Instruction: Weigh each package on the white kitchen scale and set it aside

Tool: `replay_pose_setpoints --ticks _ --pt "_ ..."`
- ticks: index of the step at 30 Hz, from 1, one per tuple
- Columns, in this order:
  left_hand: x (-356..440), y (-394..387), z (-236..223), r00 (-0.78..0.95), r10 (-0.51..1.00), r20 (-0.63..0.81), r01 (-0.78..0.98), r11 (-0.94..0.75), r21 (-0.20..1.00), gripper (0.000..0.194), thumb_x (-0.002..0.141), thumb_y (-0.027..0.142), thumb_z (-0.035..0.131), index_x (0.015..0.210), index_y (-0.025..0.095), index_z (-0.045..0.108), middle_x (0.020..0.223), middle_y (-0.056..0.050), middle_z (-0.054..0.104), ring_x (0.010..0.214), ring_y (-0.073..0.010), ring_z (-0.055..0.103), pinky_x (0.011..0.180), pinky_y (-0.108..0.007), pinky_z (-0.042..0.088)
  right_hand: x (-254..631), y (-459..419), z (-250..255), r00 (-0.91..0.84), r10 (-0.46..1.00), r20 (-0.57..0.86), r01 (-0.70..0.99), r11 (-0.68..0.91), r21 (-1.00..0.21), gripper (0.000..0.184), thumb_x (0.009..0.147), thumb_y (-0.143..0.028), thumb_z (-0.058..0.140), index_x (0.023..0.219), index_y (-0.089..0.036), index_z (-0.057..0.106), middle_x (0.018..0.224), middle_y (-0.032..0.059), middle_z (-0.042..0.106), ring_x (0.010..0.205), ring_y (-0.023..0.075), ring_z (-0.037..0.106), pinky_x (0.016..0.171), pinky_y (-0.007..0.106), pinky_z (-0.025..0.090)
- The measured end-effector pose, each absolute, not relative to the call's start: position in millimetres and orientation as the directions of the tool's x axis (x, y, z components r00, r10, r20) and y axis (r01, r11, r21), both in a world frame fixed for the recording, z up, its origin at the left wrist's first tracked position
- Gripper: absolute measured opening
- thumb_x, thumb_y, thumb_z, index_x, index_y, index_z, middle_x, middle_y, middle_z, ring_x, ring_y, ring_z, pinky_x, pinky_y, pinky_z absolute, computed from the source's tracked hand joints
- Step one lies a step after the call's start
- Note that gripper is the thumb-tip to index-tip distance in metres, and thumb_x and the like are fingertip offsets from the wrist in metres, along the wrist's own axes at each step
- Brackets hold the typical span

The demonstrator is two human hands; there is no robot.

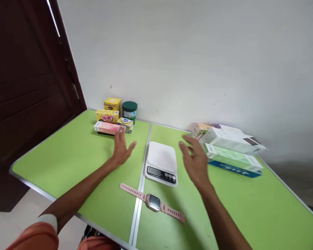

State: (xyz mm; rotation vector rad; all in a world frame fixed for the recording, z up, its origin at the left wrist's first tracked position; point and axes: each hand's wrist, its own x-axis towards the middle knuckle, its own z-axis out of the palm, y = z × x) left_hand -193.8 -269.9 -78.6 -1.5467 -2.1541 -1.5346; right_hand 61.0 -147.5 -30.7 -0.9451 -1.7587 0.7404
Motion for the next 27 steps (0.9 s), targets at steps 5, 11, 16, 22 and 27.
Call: replay_pose_setpoints --ticks 5,11,16,22,27 --pt "-293 -308 -100 -0.803 0.370 0.467 0.569 0.245 0.785 0.096 0.097 0.067 0.046 0.164 0.005 0.017 0.172 -0.028 0.020 0.163 -0.0350 0.014 0.134 -0.052 0.009 -63 -185 -52 -0.550 0.795 0.255 0.092 0.361 -0.928 0.069 0.085 -0.070 0.068 0.141 -0.028 0.066 0.153 0.0100 0.060 0.139 0.0362 0.056 0.117 0.057 0.042" --pt "-327 -308 -115 -0.873 0.432 0.226 0.340 0.209 0.917 0.089 0.097 0.070 0.043 0.164 0.016 0.021 0.174 -0.020 0.023 0.165 -0.0329 0.013 0.134 -0.053 0.011 -165 -199 -91 -0.562 0.817 0.128 0.085 0.211 -0.974 0.097 0.080 -0.076 0.067 0.160 -0.025 0.045 0.167 0.0085 0.044 0.158 0.0369 0.032 0.128 0.057 0.026" --pt "-329 -301 -117 -0.873 0.417 0.254 0.343 0.154 0.927 0.083 0.096 0.072 0.045 0.156 0.016 0.034 0.167 -0.023 0.037 0.160 -0.0329 0.029 0.132 -0.051 0.020 -187 -205 -96 -0.514 0.836 0.191 0.007 0.226 -0.974 0.091 0.083 -0.076 0.065 0.159 -0.029 0.046 0.163 0.0047 0.050 0.158 0.0344 0.033 0.129 0.055 0.026" --pt "-315 -312 -93 -0.849 0.374 0.373 0.439 0.106 0.892 0.074 0.097 0.070 0.045 0.151 0.020 0.042 0.158 -0.020 0.049 0.153 -0.0360 0.041 0.128 -0.056 0.027 -167 -219 -66 -0.483 0.856 0.185 -0.024 0.198 -0.980 0.096 0.082 -0.077 0.065 0.159 -0.023 0.046 0.169 0.0094 0.040 0.158 0.0362 0.032 0.130 0.055 0.024" --pt "-261 -319 -84 -0.677 0.525 0.516 0.597 -0.020 0.802 0.071 0.101 0.066 0.041 0.158 0.025 0.036 0.162 -0.015 0.045 0.154 -0.0344 0.040 0.129 -0.055 0.029 -96 -216 -39 -0.351 0.886 0.302 -0.067 0.298 -0.952 0.085 0.086 -0.072 0.066 0.157 -0.029 0.050 0.165 0.0083 0.047 0.155 0.0345 0.040 0.128 0.054 0.030"
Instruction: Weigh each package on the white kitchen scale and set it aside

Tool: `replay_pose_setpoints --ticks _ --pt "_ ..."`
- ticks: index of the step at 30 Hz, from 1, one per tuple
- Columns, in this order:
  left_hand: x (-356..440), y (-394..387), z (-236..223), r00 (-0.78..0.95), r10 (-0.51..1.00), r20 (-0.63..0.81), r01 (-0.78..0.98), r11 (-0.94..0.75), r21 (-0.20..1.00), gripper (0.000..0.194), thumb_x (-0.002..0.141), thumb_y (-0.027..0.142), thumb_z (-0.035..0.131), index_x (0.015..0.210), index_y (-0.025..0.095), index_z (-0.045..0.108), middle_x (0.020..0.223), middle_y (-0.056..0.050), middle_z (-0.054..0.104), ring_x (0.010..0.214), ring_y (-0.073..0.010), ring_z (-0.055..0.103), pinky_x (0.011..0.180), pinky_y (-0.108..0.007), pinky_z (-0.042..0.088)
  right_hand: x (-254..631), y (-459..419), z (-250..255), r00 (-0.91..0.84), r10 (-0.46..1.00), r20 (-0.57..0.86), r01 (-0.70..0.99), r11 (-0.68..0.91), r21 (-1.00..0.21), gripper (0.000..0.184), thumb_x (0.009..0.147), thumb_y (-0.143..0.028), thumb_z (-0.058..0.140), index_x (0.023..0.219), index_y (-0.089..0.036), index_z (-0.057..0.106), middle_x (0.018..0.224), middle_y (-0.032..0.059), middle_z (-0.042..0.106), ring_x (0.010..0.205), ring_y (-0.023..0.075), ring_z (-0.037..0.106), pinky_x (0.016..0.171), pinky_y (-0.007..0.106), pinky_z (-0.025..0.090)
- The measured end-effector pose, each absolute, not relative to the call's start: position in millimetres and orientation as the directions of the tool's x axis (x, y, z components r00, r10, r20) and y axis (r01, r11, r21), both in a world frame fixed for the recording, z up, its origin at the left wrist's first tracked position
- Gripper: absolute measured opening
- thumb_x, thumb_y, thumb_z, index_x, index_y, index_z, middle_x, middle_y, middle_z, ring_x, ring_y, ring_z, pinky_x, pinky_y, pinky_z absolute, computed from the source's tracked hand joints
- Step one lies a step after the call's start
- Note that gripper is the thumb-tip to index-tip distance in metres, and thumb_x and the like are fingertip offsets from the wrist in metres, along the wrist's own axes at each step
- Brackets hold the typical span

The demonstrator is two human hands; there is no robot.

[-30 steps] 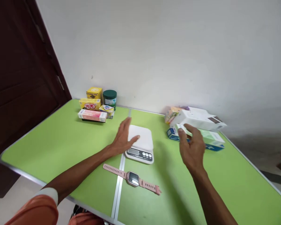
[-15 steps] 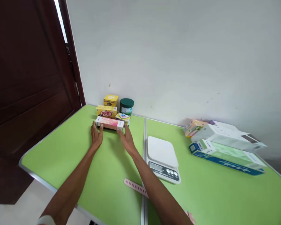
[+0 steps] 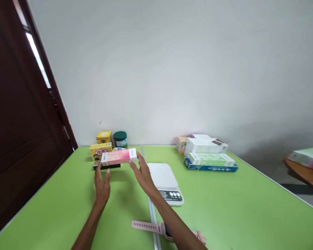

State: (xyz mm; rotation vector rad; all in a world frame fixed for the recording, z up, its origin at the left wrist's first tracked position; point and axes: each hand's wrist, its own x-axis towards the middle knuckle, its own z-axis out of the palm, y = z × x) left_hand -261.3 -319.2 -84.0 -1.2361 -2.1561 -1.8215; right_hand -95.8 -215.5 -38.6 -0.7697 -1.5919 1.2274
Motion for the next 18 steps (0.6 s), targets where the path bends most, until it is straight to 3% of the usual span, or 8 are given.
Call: replay_pose_setpoints --ticks 4,9,15,18 --pt "-206 -308 -95 -0.496 0.710 0.499 0.643 -0.086 0.761 0.072 0.101 0.065 0.039 0.163 0.030 0.028 0.167 -0.013 0.040 0.158 -0.0339 0.033 0.131 -0.059 0.025 -14 -200 -43 -0.199 0.922 0.332 -0.046 0.330 -0.943 0.076 0.086 -0.070 0.067 0.149 -0.029 0.060 0.161 0.0091 0.052 0.150 0.0356 0.046 0.126 0.057 0.032" --pt "-152 -287 -107 -0.322 0.849 0.419 0.639 -0.131 0.758 0.074 0.100 0.066 0.041 0.163 0.027 0.030 0.169 -0.013 0.037 0.160 -0.0333 0.031 0.132 -0.059 0.024 63 -181 -71 -0.061 0.956 0.286 -0.056 0.283 -0.957 0.075 0.079 -0.070 0.072 0.138 -0.024 0.067 0.148 0.0117 0.064 0.138 0.0366 0.058 0.119 0.057 0.040" --pt "-137 -280 -117 -0.347 0.872 0.345 0.583 -0.087 0.808 0.077 0.098 0.066 0.048 0.158 0.018 0.041 0.167 -0.017 0.042 0.157 -0.0327 0.036 0.132 -0.053 0.023 86 -173 -95 -0.161 0.938 0.308 -0.055 0.303 -0.951 0.061 0.089 -0.064 0.061 0.133 -0.022 0.067 0.134 0.0119 0.073 0.122 0.0331 0.068 0.106 0.048 0.053" --pt "-138 -281 -118 -0.377 0.857 0.352 0.525 -0.115 0.843 0.079 0.097 0.066 0.051 0.159 0.019 0.040 0.167 -0.015 0.042 0.157 -0.0308 0.037 0.132 -0.049 0.024 83 -169 -103 -0.097 0.939 0.331 0.004 0.333 -0.943 0.058 0.093 -0.063 0.055 0.131 -0.021 0.065 0.133 0.0136 0.072 0.120 0.0320 0.069 0.104 0.047 0.054"
